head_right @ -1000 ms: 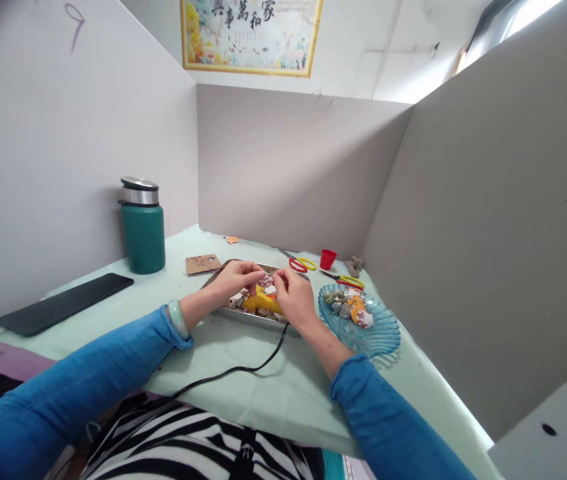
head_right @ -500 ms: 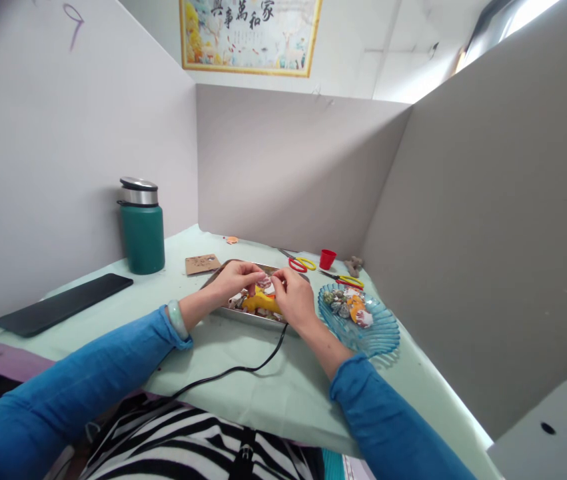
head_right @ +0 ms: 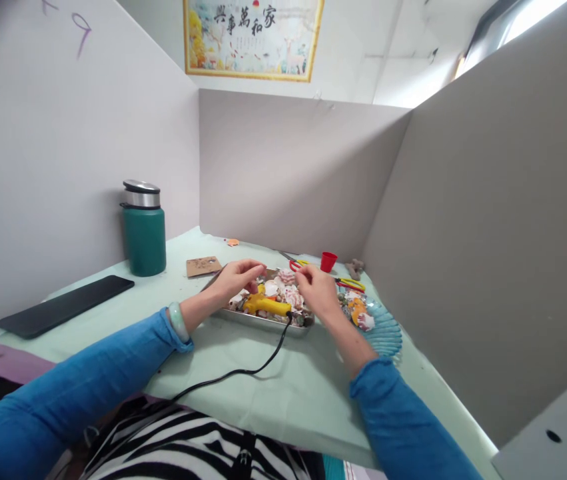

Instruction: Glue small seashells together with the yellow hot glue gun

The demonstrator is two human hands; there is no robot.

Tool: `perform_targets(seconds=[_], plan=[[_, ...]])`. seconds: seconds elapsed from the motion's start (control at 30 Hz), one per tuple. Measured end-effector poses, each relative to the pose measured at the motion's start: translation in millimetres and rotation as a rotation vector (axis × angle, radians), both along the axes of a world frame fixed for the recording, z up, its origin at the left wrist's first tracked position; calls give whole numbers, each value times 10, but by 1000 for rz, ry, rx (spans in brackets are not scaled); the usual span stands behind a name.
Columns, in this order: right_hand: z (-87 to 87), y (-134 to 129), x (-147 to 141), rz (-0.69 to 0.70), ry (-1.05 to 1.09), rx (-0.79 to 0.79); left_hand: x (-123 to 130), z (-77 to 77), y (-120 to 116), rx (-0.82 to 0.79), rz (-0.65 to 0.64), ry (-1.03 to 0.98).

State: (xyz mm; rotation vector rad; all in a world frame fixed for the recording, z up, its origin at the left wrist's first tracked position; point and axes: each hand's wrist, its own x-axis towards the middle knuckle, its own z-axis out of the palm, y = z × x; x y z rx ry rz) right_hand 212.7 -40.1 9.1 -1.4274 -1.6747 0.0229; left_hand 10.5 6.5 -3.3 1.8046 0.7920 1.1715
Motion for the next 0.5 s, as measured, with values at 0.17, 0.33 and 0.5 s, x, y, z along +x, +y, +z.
perform_targets(seconds=[0.17,0.33,0.5], plan=[[49,-127,690,-180,87,-266,-3,-4,12,5,34,29],[-87,-227,1344,-279,178,-483,13,6,13,-9,36,19],[-224,-253,1590,-331,231,-625,46,29,-18,-47,18,-5]])
